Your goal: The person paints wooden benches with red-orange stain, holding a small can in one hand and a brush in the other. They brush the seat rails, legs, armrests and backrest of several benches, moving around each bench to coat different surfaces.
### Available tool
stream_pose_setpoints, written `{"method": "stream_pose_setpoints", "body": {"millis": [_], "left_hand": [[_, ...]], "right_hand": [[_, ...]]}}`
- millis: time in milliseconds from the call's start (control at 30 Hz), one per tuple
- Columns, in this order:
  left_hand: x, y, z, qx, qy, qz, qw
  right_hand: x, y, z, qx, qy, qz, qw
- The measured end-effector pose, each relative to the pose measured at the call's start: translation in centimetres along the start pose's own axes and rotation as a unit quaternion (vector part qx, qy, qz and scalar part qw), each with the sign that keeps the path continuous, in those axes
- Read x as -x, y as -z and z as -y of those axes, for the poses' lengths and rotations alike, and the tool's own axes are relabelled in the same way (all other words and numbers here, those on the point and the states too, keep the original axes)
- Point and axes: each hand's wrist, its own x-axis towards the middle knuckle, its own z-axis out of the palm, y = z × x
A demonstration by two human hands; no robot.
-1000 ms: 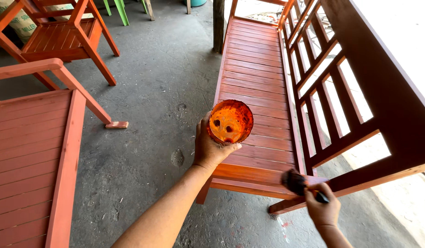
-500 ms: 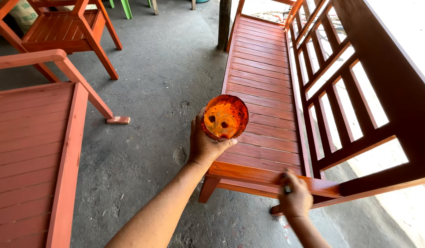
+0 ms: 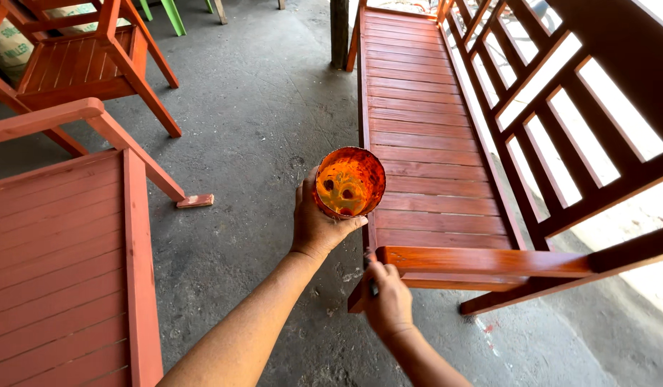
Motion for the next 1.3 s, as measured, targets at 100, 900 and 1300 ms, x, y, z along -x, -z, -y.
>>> {"method": "stream_pose_setpoints", "body": {"millis": [100, 900, 1300], "left_hand": [[0.4, -0.5, -0.2, -0.008, -0.024, 0.006, 1.0], [9.0, -10.9, -3.9, 0.01, 0.028, -0.073, 0.997], [10.7, -13.0, -3.6, 0.025, 0.021, -0.113, 0.993]], "right_hand": [[0.3, 1.2, -0.9, -0.006, -0.004, -0.042, 0.999], [2.1, 9.8, -16.0, 0.034, 0.411, 0.228, 0.882], [0.6, 8.5, -17.2, 0.031, 0.358, 0.285, 0.889]]}}
